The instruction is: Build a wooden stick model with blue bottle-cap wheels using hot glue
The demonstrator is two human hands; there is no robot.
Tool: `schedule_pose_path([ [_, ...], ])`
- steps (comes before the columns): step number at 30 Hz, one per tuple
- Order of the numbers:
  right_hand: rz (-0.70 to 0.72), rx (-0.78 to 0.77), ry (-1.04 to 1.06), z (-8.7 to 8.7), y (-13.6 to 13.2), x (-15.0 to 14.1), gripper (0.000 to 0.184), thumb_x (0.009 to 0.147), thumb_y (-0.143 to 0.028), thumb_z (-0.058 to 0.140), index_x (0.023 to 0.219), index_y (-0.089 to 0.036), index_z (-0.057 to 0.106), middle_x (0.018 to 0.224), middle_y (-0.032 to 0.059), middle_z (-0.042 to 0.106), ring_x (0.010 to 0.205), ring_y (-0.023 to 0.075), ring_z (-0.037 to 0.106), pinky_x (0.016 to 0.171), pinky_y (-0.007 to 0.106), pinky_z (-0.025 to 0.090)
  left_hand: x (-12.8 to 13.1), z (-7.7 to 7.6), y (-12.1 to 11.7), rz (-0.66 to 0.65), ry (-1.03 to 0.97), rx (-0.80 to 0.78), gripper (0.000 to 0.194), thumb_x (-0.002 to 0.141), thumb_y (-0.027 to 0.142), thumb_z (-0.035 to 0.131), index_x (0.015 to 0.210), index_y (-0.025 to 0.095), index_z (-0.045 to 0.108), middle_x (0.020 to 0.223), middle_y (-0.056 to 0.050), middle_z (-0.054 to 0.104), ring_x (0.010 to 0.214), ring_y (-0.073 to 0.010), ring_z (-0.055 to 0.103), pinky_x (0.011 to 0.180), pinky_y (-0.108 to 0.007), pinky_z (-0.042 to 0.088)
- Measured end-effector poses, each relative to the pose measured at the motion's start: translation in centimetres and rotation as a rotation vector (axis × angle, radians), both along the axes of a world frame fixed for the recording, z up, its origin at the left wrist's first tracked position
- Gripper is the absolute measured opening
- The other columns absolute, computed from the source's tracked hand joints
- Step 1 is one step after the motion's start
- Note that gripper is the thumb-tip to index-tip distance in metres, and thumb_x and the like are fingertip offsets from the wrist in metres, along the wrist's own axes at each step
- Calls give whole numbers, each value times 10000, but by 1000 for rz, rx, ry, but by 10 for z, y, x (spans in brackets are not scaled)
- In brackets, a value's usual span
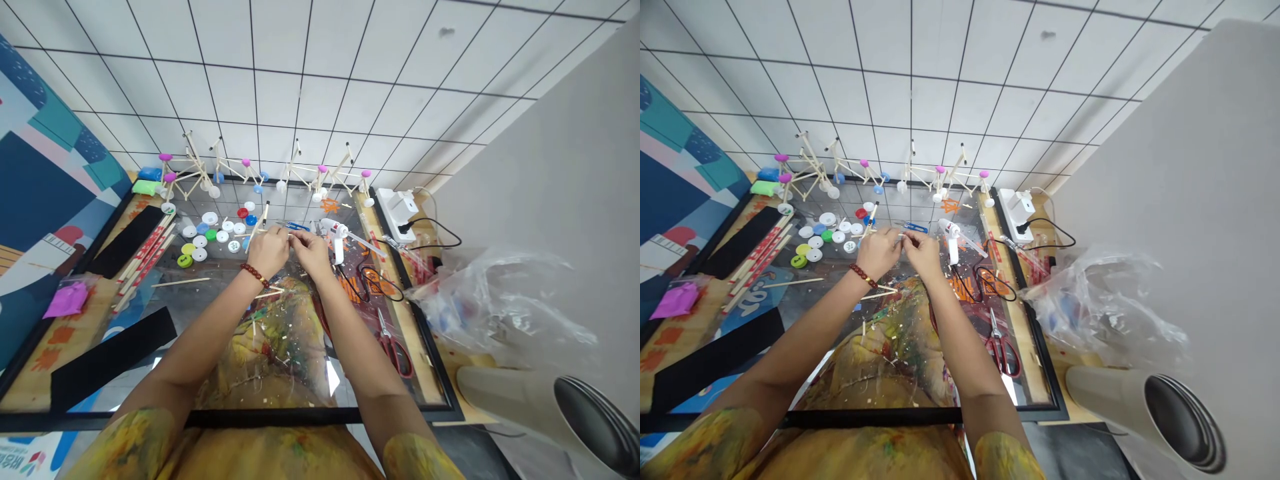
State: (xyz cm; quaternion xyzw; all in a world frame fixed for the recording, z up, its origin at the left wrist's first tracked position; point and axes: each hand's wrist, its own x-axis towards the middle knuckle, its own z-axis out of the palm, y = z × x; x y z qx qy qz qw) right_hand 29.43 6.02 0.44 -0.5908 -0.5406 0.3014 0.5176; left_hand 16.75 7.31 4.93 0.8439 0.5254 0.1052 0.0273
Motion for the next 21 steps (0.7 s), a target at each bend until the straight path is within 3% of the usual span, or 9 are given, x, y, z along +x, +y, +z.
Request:
schedule_pose_path([
  [14,-19,31,-40,-4,1,3,201,844,-236,584,894,-215,777,1003,47,783,972,215,714,953,384,537,-1,-3,1,2,8,24,292,953,290,446,1101,157,660,1069,-132,691,939,-288,677,761,-376,488],
  [21,-42,-16,44,-6,3,0,263,785,-256,640,1009,-180,753,934,63,779,832,196,721,863,354,569,-1,-1,0,8,7,11,292,954,264,445,1131,160,654,1084,-138,687,963,-285,676,765,-372,486],
])
